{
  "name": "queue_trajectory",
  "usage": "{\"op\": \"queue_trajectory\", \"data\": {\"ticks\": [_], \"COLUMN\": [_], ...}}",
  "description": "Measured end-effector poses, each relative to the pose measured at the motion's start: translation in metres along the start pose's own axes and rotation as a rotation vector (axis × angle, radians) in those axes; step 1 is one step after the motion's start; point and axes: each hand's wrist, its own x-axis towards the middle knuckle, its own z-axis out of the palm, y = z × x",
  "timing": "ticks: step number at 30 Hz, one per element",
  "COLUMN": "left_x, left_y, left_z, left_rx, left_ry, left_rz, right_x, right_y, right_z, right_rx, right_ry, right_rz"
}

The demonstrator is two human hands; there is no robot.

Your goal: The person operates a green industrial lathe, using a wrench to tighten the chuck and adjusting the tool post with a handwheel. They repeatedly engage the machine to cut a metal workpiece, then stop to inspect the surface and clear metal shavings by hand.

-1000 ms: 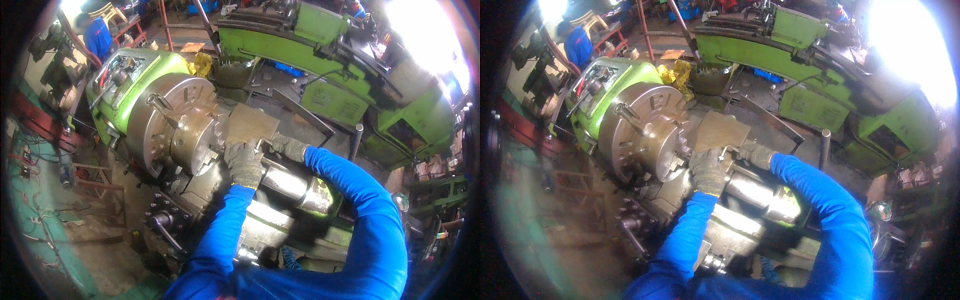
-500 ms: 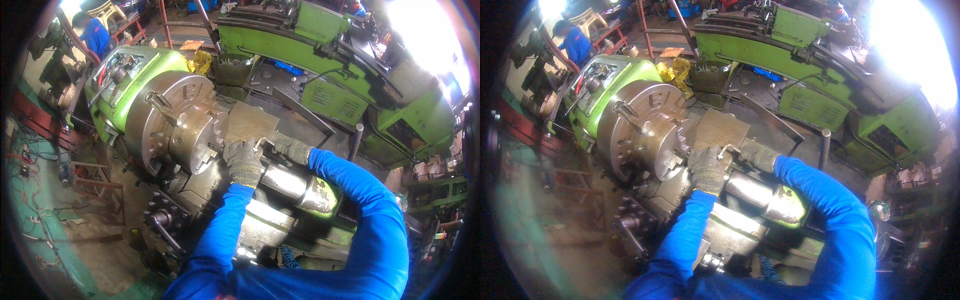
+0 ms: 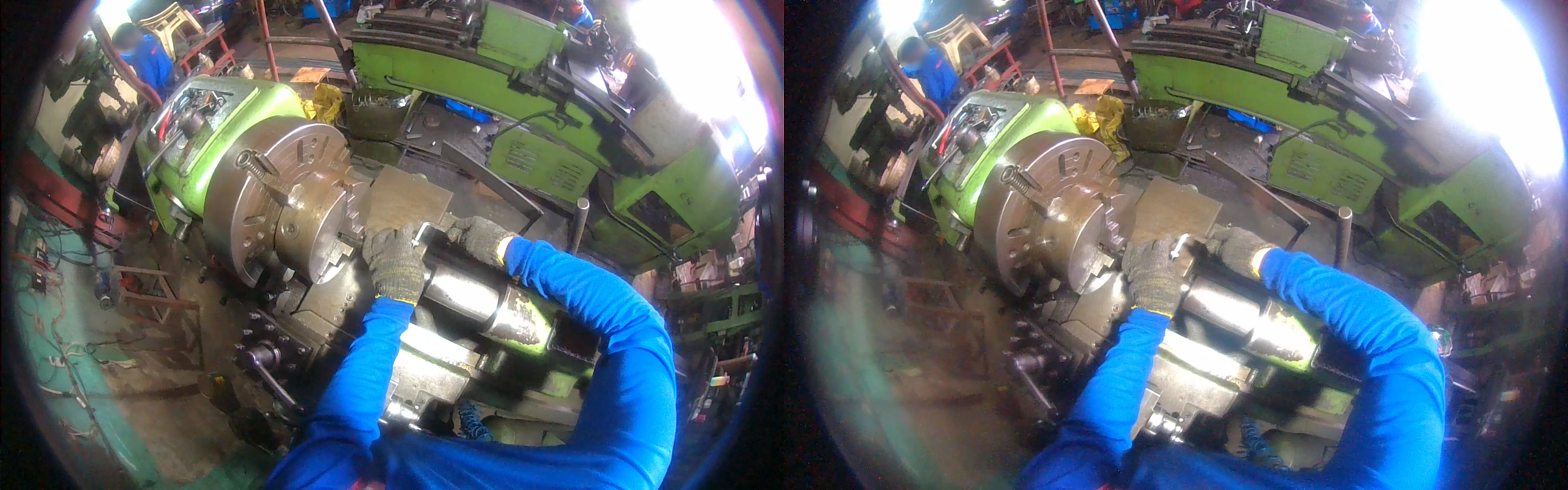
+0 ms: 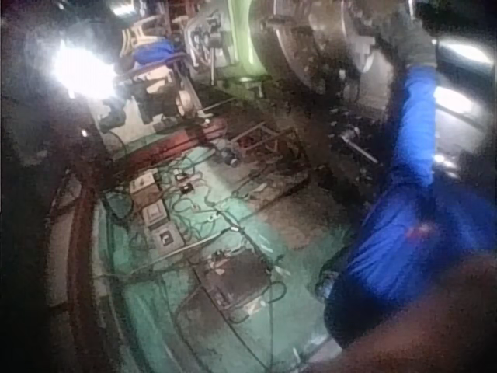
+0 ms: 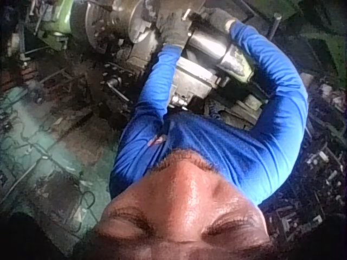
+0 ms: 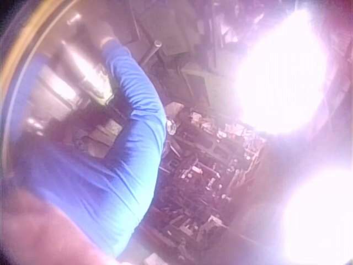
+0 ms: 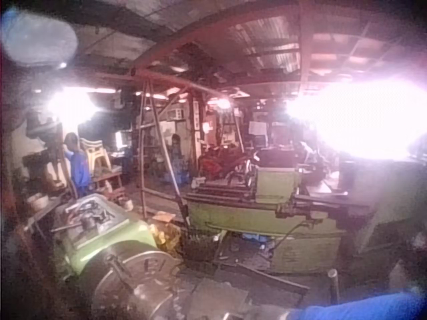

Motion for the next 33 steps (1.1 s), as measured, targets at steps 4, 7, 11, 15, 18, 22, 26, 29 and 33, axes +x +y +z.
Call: {"op": "queue_trajectory", "data": {"ticks": [4, 7, 11, 15, 18, 22, 26, 29, 33], "left_x": [0.003, 0.000, 0.001, 0.001, 0.003, 0.021, 0.069, 0.098, 0.083], "left_y": [0.005, -0.001, 0.001, -0.004, 0.001, 0.023, 0.046, 0.048, 0.040], "left_z": [-0.003, 0.004, 0.004, 0.010, 0.001, -0.027, -0.040, -0.031, -0.005], "left_rx": [0.046, 0.051, 0.118, 0.127, 0.118, 0.085, 0.037, 0.250, 0.104], "left_ry": [0.001, 0.039, 0.066, 0.102, 0.043, 0.047, -0.312, -0.824, -0.795], "left_rz": [-0.002, -0.002, 0.016, 0.048, 0.020, 0.055, 0.191, 0.448, 0.308], "right_x": [0.004, 0.002, 0.005, 0.003, -0.007, -0.016, -0.019, 0.003, -0.011], "right_y": [0.012, 0.013, 0.025, 0.019, -0.002, -0.020, -0.002, 0.042, 0.071], "right_z": [0.006, 0.006, 0.014, 0.015, 0.006, -0.009, -0.013, -0.001, 0.002], "right_rx": [-0.012, 0.059, 0.024, -0.016, -0.075, -0.010, -0.194, -0.412, -0.199], "right_ry": [-0.017, -0.005, 0.081, 0.114, 0.084, -0.050, -0.064, 0.006, -0.023], "right_rz": [-0.006, -0.037, -0.127, -0.070, 0.018, 0.064, -0.047, 0.110, -0.040]}}
